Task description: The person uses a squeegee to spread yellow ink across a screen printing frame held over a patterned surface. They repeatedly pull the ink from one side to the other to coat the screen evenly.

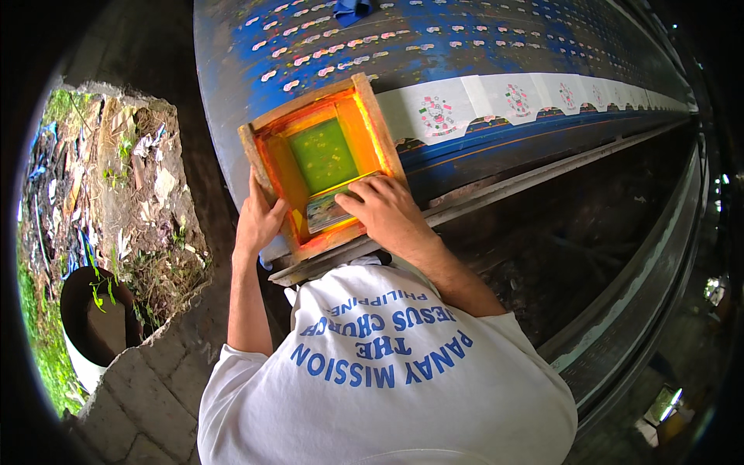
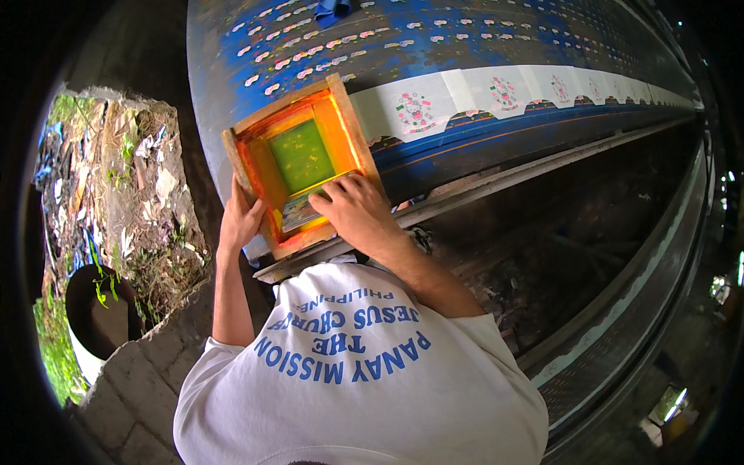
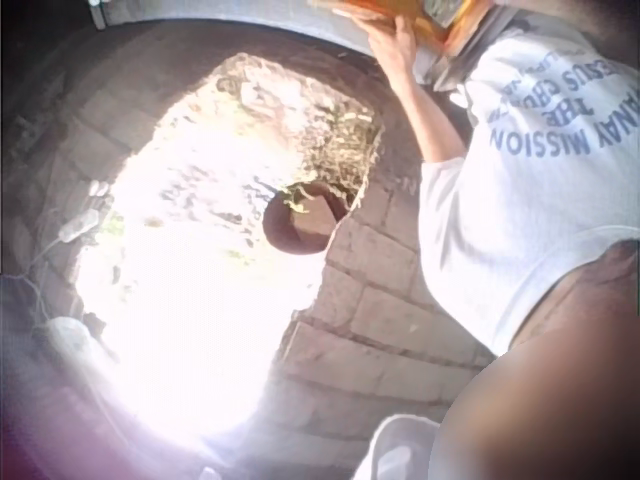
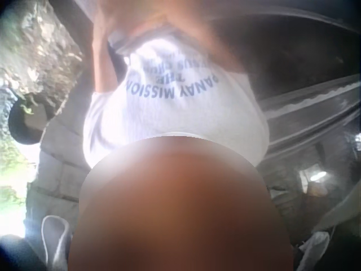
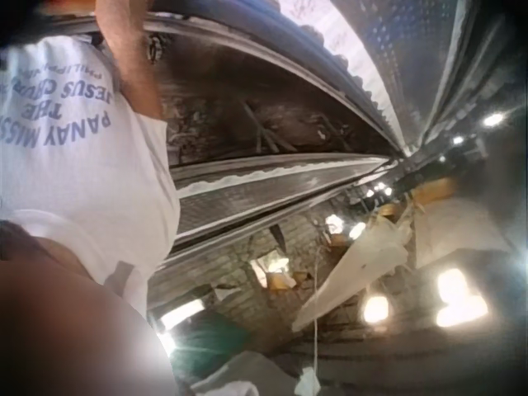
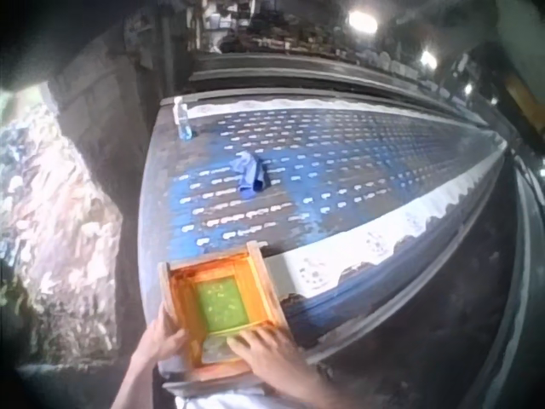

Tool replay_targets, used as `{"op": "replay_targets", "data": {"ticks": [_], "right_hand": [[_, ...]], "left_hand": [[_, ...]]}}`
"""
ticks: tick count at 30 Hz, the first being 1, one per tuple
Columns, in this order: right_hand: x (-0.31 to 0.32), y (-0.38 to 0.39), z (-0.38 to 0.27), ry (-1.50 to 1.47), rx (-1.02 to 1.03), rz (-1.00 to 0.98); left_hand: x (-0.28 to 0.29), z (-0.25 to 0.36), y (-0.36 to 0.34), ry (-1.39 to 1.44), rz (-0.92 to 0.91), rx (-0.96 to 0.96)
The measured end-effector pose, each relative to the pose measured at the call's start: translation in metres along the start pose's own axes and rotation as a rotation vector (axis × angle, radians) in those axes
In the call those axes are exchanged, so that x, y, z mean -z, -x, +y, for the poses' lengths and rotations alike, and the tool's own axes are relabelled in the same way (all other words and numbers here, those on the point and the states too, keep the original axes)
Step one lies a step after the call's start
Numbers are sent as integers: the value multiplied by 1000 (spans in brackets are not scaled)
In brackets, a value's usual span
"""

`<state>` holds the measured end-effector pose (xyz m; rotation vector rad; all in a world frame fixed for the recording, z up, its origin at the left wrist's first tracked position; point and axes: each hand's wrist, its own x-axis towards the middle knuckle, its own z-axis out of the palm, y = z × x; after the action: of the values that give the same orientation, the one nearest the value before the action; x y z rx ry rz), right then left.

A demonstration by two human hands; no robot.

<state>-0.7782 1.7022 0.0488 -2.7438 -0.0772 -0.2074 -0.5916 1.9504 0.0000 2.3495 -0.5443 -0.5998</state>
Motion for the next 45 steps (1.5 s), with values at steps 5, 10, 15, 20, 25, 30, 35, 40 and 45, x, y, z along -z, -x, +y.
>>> {"op": "replay_targets", "data": {"ticks": [5, 10, 15, 20, 25, 30, 35, 40, 45], "right_hand": [[10, 8, 18, 12, -23, 7], [36, 30, 80, 16, 9, 156], [75, 63, 144, 51, -48, 115], [95, 83, 203, 34, -38, 69], [99, 88, 211, 23, -32, 5], [99, 89, 216, -29, -21, -28], [100, 90, 216, -24, -24, -62], [130, 64, 220, -167, -75, -276], [114, -12, 258, -161, -31, -132]], "left_hand": [[-11, 24, 0, 144, 49, -106], [-56, 75, -17, 65, 70, -66], [-111, 146, -46, 126, 29, -53], [-154, 191, -57, 236, 26, -46], [-171, 189, -62, 282, 78, -60], [-171, 183, -63, 311, 57, -62], [-164, 190, -63, 295, 3, -14], [-171, 177, -64, 278, 64, -98], [-173, 173, -67, 212, 110, -178]]}}
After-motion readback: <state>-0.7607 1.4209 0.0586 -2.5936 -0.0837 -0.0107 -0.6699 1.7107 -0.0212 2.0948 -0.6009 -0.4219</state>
